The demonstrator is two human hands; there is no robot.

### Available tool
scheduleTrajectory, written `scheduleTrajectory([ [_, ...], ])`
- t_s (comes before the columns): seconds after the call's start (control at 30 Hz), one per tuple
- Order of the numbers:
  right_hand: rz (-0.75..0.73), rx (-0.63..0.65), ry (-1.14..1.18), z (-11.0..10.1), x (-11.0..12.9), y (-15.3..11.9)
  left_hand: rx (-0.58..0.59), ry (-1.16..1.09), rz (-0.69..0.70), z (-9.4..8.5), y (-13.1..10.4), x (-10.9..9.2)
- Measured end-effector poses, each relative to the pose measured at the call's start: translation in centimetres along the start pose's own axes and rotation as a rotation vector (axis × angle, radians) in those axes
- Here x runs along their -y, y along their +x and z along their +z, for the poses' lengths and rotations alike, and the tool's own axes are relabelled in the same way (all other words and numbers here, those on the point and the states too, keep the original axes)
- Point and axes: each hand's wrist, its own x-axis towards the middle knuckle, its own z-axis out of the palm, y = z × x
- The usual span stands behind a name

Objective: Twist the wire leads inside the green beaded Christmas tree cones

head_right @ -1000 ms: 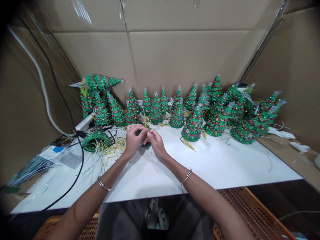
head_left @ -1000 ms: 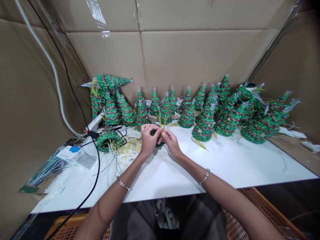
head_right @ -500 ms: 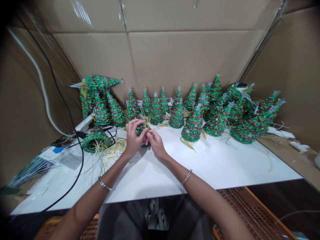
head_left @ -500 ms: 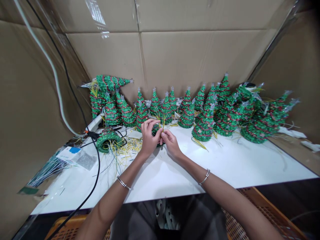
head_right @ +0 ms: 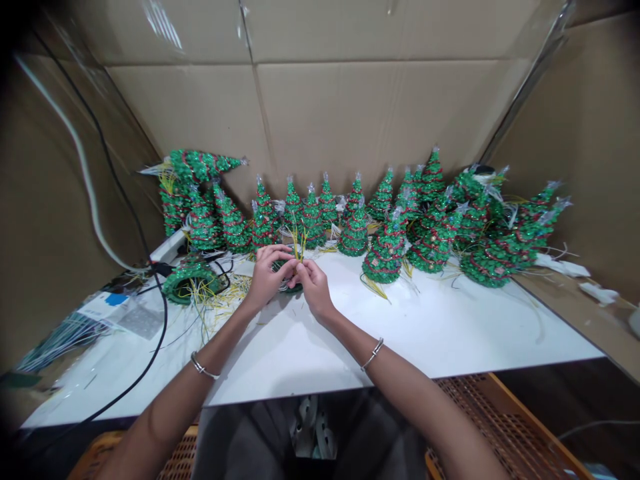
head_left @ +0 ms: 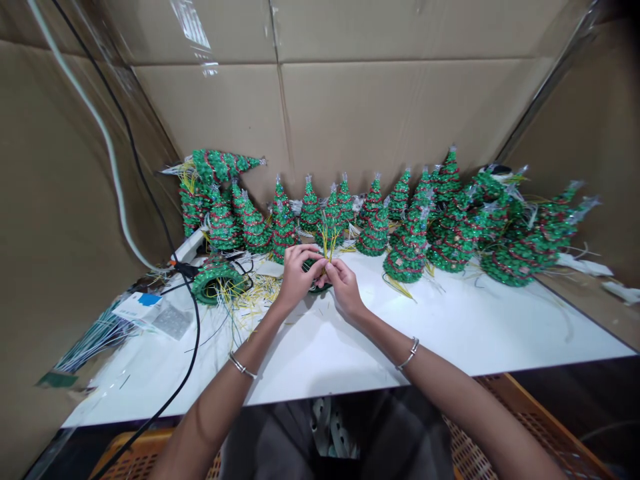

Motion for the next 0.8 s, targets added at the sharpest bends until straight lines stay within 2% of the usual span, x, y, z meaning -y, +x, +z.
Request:
scheduleTrajectory([
  [0.13,-0.01,-0.005,0.055,0.11,0.16,0.07,-0.005,-0.073,-0.033,-0.32,0.35,0.32],
  [0.3,-0.007,-0.035,0.091,0.27,0.46,0.11,-0.148,-0.182,-0.118,-0.52,0.39,0.02],
  [0.5,-0.022,-0.007,0.078,0.47,0.61,-0.04,-0.204,-0.16,-0.038,-0.03,-0.09,0.14],
  [0.63,-0.046,0.012,0.049,0.3,0.43,-0.16,-0.087,-0.029,0.085,-0.19,-0.31,-0.18],
  [0.7,-0.049,-0.001,0.027,0.13,0.28,-0.14,-0.014,0.004,0.101,-0.28,-0.33,-0.4],
  [0.8,-0.05,-0.014,0.003,-0.06,0.11,-0.06,0.028,0.009,0.099,-0.27,-0.25,-0.48],
])
